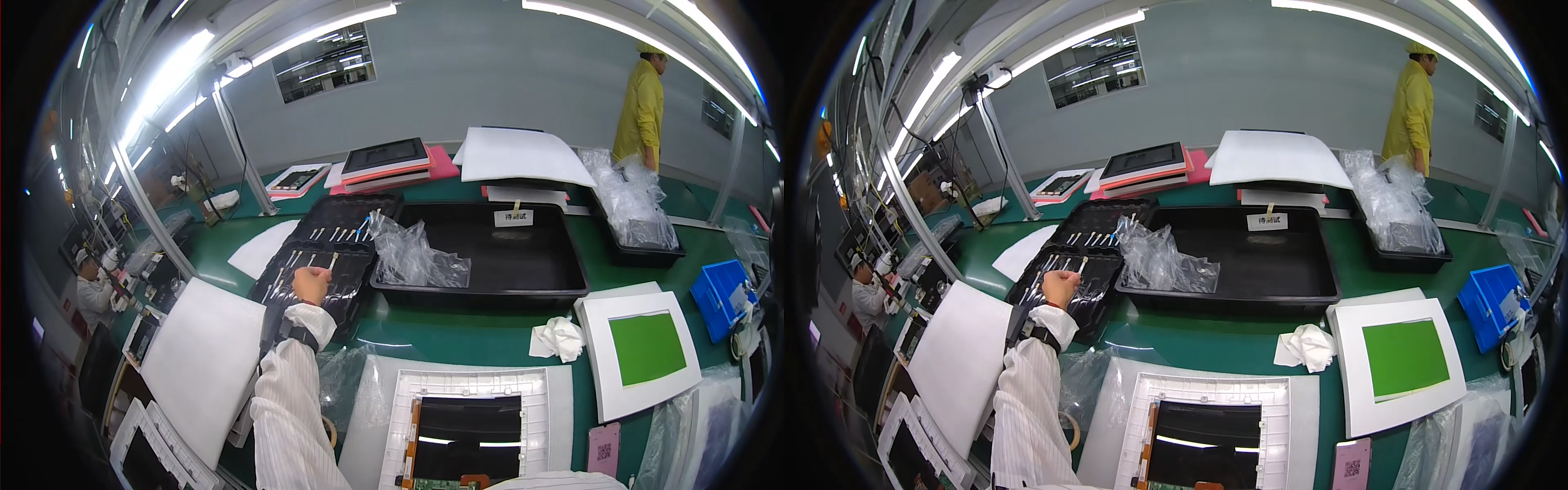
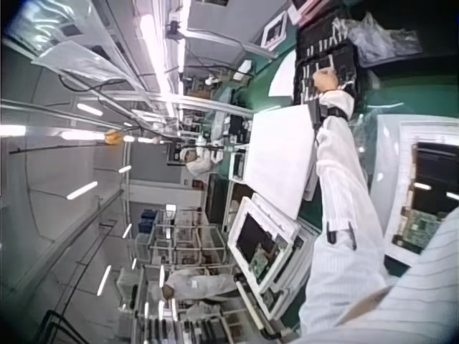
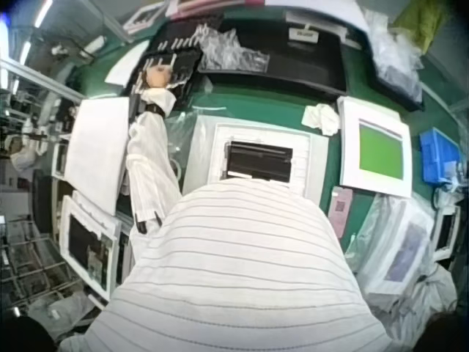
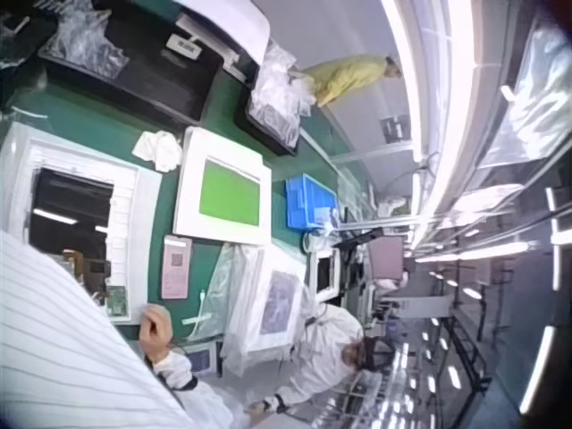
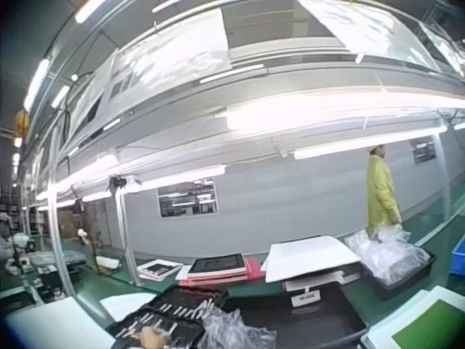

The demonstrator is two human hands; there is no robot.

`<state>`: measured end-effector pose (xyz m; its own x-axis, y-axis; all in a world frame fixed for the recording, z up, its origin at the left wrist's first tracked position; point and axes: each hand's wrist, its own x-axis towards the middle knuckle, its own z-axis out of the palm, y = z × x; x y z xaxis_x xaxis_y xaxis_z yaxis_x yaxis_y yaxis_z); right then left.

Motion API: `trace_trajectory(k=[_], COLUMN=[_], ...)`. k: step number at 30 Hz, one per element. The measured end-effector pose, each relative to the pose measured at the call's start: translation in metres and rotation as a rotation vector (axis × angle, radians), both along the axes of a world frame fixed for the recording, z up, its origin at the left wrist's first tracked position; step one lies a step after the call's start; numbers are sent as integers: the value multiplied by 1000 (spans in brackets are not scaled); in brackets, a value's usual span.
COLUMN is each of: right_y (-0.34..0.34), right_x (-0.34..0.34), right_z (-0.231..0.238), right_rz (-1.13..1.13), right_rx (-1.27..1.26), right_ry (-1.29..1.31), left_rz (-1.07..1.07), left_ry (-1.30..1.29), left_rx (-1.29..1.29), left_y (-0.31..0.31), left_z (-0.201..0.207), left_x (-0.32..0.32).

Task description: Assembling electronic display panels by peeling protective films, attaching circuit boards, and fitting back covers.

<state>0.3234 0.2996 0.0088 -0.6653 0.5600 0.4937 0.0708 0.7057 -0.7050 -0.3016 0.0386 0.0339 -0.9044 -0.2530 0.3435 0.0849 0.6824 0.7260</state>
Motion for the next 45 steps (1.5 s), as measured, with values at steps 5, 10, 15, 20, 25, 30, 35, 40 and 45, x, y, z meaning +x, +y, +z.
trace_trajectory(k=[5,10,15,20,25,30,35,40,45], right_y=[24,64,8,-13,-30,-43,-53,-53,-52], right_x=[63,72,1,-42,-86,-91,-85,-87,-86], right_z=[-142,-271,-17,98,106,95,105,91,91], right_rz=[135,267,202,672,627,729,729,727,697], right_rx=[124,367,99,-222,-33,-240,-535,-514,-553], right_ry=[-99,-96,234,-238,-140,-225,-308,-220,-201], left_rz=[-414,-569,-799,-951,-994,-1021,-999,-1013,-1022], left_ry=[-120,-138,-215,-364,-382,-333,-357,-431,-448], left_rx=[634,713,749,530,389,406,577,665,720], left_y=[38,27,59,41,36,32,26,27,27], left_z=[28,57,69,72,70,66,57,49,45], left_x=[74,172,275,377,436,451,455,456,455])
